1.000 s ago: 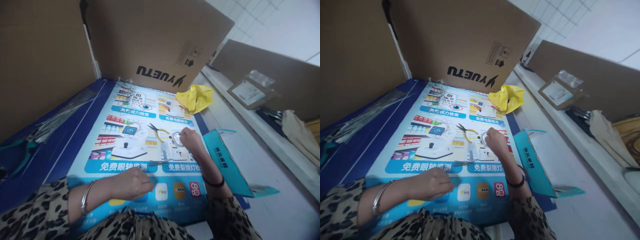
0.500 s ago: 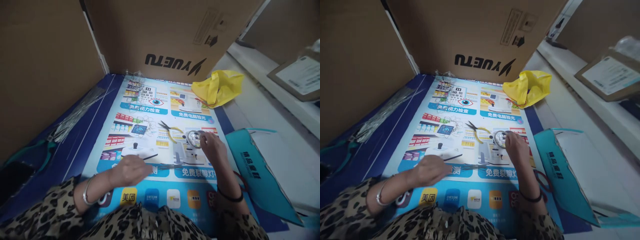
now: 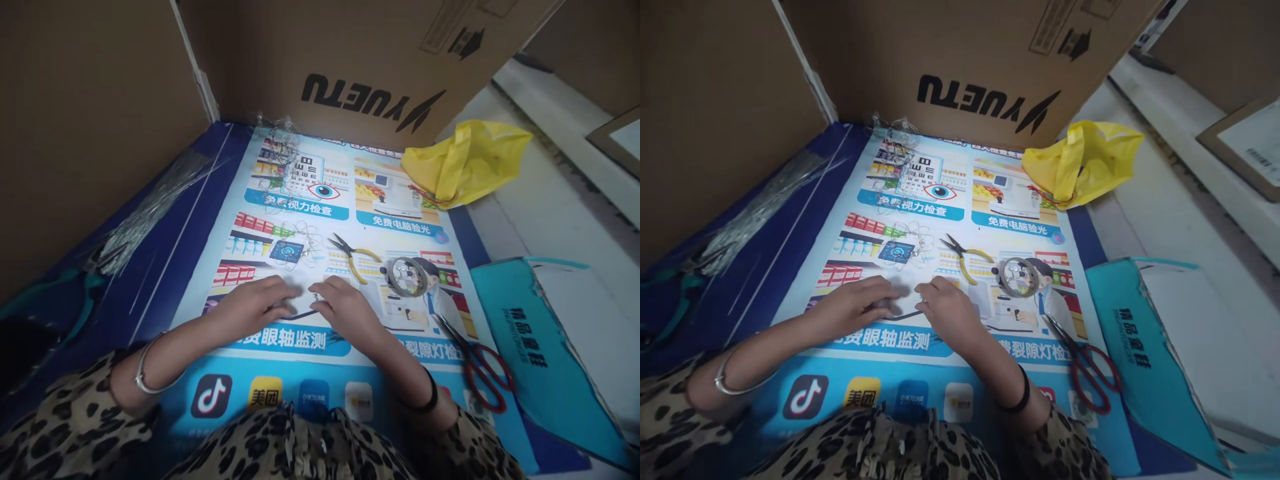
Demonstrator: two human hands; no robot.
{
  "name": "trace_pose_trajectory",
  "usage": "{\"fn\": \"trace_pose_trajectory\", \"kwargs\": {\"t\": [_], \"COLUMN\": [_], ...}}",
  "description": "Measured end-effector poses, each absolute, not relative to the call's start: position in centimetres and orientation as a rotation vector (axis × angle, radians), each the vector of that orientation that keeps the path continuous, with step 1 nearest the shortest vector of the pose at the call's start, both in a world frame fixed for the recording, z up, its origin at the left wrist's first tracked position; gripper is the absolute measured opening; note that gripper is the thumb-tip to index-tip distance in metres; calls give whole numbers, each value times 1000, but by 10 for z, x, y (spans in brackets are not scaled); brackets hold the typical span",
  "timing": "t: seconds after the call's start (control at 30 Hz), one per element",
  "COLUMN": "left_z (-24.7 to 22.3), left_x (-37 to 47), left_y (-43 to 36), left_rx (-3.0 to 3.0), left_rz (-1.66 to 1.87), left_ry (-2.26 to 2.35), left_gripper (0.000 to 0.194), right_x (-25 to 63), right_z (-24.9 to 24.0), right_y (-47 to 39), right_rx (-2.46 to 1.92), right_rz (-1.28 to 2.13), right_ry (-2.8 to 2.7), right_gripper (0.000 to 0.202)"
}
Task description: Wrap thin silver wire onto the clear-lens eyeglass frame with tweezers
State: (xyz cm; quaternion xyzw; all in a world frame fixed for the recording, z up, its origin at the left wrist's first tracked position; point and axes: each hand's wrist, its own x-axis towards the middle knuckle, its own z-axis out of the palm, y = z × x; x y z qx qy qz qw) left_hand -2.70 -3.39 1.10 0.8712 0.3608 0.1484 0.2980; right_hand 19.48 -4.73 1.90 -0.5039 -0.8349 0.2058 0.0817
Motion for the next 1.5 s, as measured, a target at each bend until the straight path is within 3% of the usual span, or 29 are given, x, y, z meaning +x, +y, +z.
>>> {"fn": "trace_pose_trajectory", "kwargs": {"t": [0.47,0.7,1.0,1.5], "left_z": [12,22,34,21], "left_x": [-17,-15,-22,-8], "left_y": [-52,-53,-20,5], "left_rx": [2754,2706,2451,2456], "left_rz": [279,71,375,210], "left_ry": [1049,1186,1290,1340], "left_gripper": [31,22,11,16], "right_x": [167,167,170,178], "right_z": [36,37,40,32], "right_y": [-60,-60,-60,-70], "right_rx": [-1640,-1622,-1632,-1706], "right_rz": [88,24,56,91], "right_ry": [-2863,-2859,-2855,-2806], "right_gripper": [16,17,16,18]}}
